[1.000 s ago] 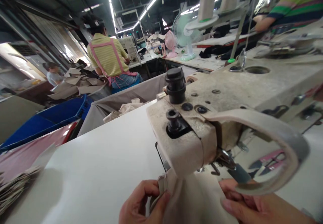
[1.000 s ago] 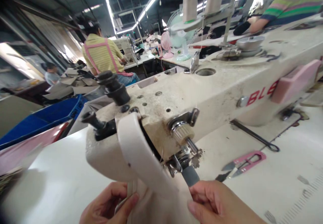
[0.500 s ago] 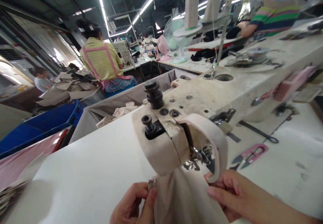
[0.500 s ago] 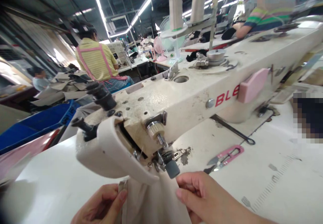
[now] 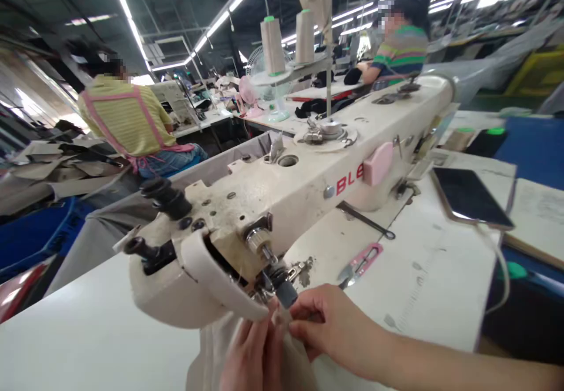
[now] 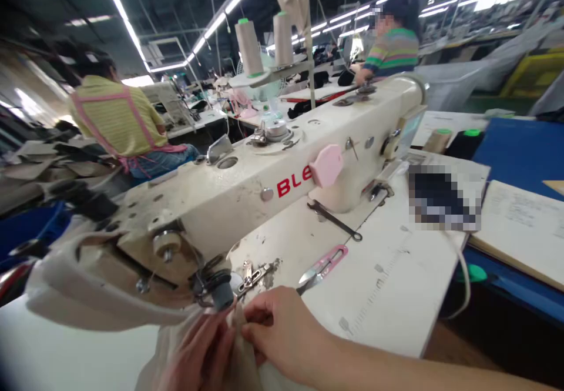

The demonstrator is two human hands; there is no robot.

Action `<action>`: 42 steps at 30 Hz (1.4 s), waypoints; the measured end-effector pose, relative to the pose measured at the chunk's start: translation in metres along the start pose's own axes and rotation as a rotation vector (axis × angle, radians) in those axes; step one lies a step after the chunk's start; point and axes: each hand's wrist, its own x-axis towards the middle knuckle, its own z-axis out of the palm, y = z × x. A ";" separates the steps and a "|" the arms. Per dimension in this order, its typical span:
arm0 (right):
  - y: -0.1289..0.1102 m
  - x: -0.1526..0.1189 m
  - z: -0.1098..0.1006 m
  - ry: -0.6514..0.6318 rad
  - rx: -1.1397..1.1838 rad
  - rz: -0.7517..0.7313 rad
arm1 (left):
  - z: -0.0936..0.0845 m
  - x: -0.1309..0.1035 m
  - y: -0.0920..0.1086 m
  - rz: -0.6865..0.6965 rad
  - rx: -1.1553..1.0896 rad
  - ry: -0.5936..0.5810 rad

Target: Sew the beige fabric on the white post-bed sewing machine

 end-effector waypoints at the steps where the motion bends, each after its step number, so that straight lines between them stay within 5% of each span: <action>1: 0.000 0.000 0.001 0.003 0.003 -0.008 | 0.001 0.003 -0.002 -0.022 -0.006 -0.039; 7: 0.003 0.005 0.001 0.003 0.014 -0.021 | -0.009 0.014 -0.008 -0.277 -0.201 -0.159; 13: 0.009 -0.002 0.003 0.034 -0.028 -0.015 | -0.010 0.018 -0.003 -0.677 -0.466 -0.216; 18: 0.033 -0.020 0.011 -0.188 -0.209 -0.014 | -0.008 0.017 -0.012 -0.827 -0.382 -0.114; 21: 0.035 -0.021 0.009 -0.212 -0.224 0.022 | -0.009 0.022 -0.013 -0.965 -0.414 -0.258; 33: 0.027 -0.012 -0.001 -0.140 -0.241 0.064 | -0.011 0.032 -0.009 -1.041 -0.424 -0.258; 39: 0.027 -0.019 -0.001 -0.129 -0.201 0.049 | -0.015 0.032 -0.013 -1.018 -0.342 -0.043; 42: 0.026 -0.023 -0.002 -0.179 -0.187 0.051 | -0.014 0.008 0.003 -0.859 -0.133 0.175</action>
